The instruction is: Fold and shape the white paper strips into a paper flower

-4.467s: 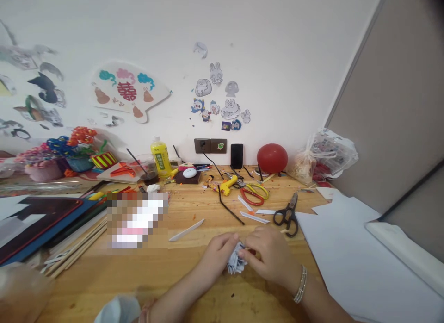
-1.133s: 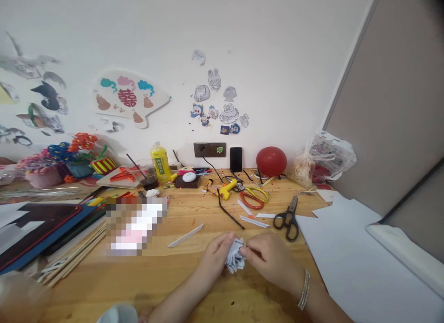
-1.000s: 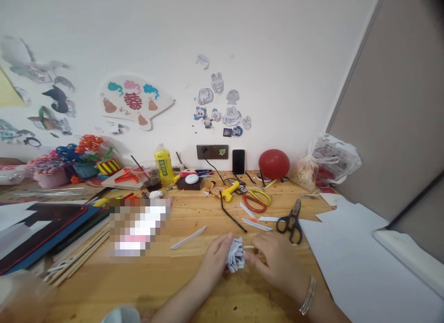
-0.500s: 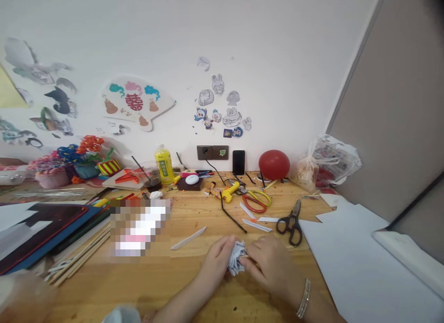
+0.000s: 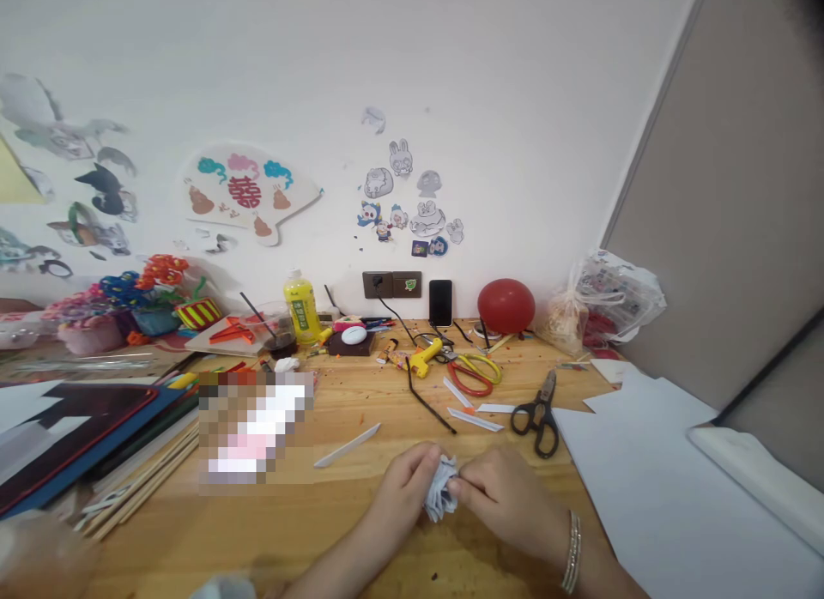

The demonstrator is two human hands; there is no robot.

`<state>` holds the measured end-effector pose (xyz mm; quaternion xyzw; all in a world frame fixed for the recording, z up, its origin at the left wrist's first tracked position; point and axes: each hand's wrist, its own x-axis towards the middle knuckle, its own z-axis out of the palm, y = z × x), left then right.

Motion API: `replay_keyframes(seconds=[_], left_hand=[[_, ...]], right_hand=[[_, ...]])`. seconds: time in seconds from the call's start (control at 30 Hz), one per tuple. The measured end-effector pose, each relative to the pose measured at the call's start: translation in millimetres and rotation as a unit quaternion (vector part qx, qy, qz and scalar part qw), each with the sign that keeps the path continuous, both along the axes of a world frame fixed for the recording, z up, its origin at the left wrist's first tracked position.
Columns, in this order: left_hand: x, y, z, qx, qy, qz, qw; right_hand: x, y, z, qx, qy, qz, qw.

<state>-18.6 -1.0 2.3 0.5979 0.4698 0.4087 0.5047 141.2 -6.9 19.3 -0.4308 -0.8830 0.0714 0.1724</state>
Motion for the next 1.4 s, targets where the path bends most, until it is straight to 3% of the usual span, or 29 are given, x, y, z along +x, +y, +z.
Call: replay_keyframes(seconds=[0.33, 0.83, 1.1, 1.4], left_hand=[[-0.1, 2.9, 0.5, -0.03, -0.03, 0.05, 0.998], [0.3, 4.1, -1.8, -0.015, -0.019, 0.032, 0.999], [0.9, 2.7, -0.7, 0.005, -0.011, -0.002, 1.0], [-2.0, 1.2, -3.3, 0.028, -0.009, -0.026, 0.999]], right_hand=[[7.2, 5.3, 2.6, 0.087, 0.002, -0.06, 0.994], [4.8, 3.3, -4.6, 0.192, 0.022, -0.017, 0.981], [1.9, 4.6, -4.0, 0.118, 0.009, 0.0, 0.993], [0.5, 5.0, -3.6, -0.046, 0.07, -0.032, 0.996]])
